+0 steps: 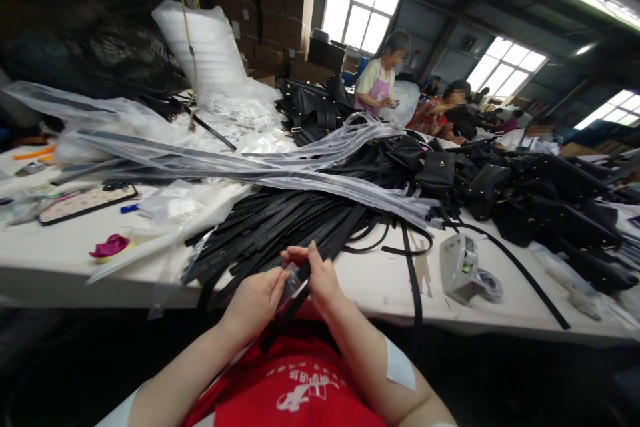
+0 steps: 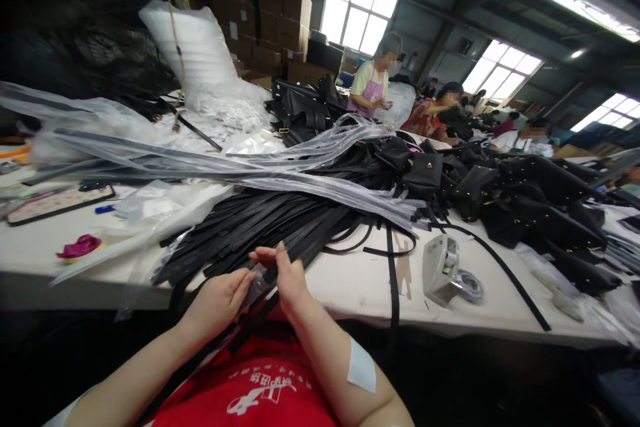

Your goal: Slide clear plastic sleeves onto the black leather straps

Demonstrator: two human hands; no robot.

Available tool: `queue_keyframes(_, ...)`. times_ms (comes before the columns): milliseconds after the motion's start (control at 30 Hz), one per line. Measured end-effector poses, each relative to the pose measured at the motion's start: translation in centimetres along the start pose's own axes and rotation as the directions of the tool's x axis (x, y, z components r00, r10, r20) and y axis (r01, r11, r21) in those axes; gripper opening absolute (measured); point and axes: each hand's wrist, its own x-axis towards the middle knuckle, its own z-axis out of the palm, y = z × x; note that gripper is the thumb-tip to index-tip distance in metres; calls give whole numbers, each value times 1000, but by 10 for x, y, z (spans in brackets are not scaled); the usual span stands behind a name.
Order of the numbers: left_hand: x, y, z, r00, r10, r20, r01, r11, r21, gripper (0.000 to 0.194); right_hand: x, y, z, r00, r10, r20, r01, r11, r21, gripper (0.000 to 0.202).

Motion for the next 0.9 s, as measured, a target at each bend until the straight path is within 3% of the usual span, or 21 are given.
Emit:
queue_keyframes(133, 1, -2, 3, 1000, 21, -19, -20, 1000, 8, 43, -16, 21, 18, 997, 54, 59, -54, 999, 0, 54)
queue_keyframes(233, -4, -7, 5, 1000, 15, -7, -15, 1000, 28, 44, 7, 4, 2, 996, 80, -26, -76, 991, 114, 51)
queue_keyframes(333, -6, -10, 8, 1000, 18, -1, -18, 997, 71, 44, 36, -20, -22, 986, 7, -166, 21, 985, 170, 51)
queue_keyframes(400, -5, -9, 9, 999, 29, -18, -28, 996, 81, 44, 42, -25, -27, 980, -49, -195, 75, 989, 127, 52)
queue_keyframes(600, 8, -4, 12, 997, 36, -65, -34, 999, 25, 45, -1, 20, 11, 997, -1, -79, 4, 999, 41, 59)
queue_keyframes(700, 8, -8, 15, 997, 46, -65, -46, 999, 2, 45, -6, 29, 17, 999, 38, -39, -35, 997, 72, 60)
queue_keyframes(800, 2, -14, 18, 998, 37, -41, -35, 999, 39, 45, 19, 11, -1, 988, 25, -150, -3, 990, 143, 59)
queue_keyframes(900, -1, -18, 18, 1000, 23, -16, -22, 995, 97, 44, 45, -11, -19, 964, -77, -255, 112, 985, 128, 58)
